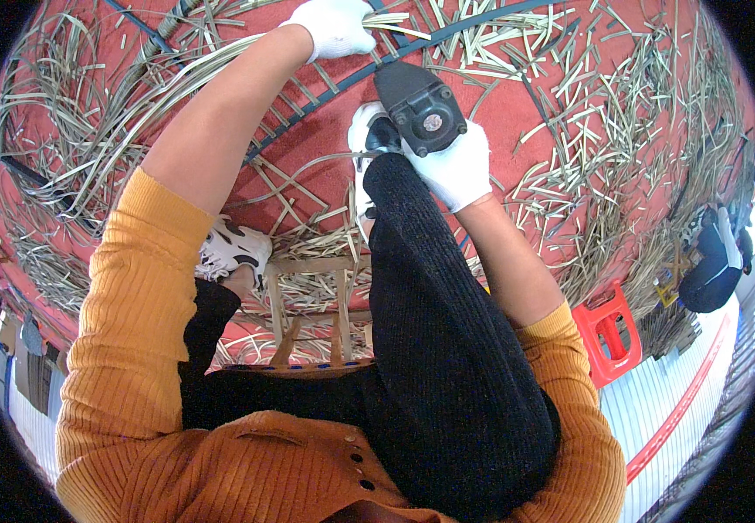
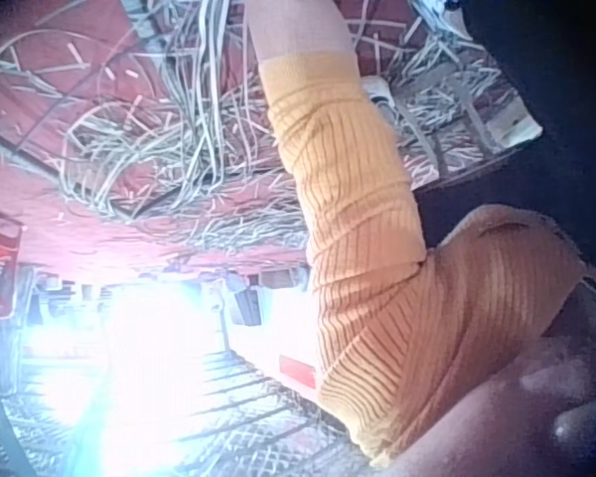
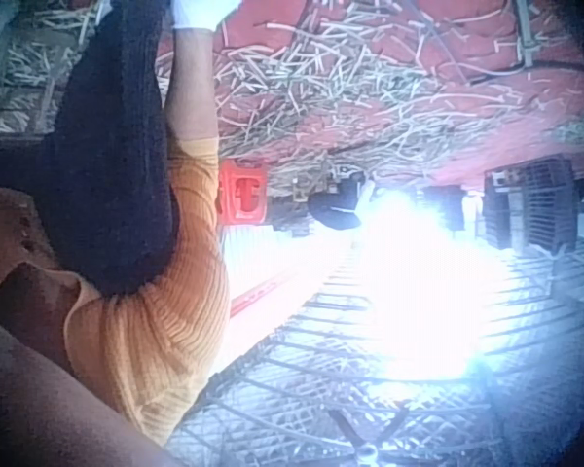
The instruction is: The person sits on a low stool and uses a handheld staple gun to attach palm fibers to a metal frame. They repeatedly pick up fibers, align them along the frame, and secure them with staples.
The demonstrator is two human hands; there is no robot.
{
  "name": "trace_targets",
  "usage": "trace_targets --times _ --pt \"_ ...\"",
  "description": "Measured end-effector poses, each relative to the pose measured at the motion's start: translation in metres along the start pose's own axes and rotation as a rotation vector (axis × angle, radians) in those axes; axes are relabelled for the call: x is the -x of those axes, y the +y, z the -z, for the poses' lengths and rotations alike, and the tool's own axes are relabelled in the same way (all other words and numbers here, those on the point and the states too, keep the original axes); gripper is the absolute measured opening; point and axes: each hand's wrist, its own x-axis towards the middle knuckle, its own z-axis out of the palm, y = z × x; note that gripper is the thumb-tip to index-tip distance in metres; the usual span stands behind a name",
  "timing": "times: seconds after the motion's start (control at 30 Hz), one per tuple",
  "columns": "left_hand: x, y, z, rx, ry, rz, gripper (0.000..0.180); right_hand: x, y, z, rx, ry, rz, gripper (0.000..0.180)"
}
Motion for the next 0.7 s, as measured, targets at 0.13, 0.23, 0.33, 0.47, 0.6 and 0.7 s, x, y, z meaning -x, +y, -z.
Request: trace_targets --times 0.13,0.23,0.33,0.47,0.6,0.7 --pt "-0.001 0.000 0.000 0.005 -0.010 0.000 0.037 0.000 0.000 0.000 0.008 -0.003 0.003 0.025" --pt "-0.001 0.001 0.001 0.014 -0.033 0.020 0.038 0.000 0.000 0.000 0.037 -0.015 -0.013 0.025" --pt "0.001 0.002 0.006 -0.020 -0.034 -0.009 0.035 0.001 -0.001 0.001 0.025 -0.015 -0.032 0.025" --pt "0.001 0.001 0.020 0.070 -0.135 -0.020 0.040 0.002 -0.003 0.000 0.015 0.019 0.034 0.024" --pt "0.003 0.001 0.023 0.077 -0.131 -0.035 0.042 0.003 -0.003 0.000 0.024 0.015 0.017 0.023" --pt "0.003 0.001 0.022 0.069 -0.136 -0.038 0.042 0.002 -0.004 0.000 0.005 0.023 0.020 0.023"
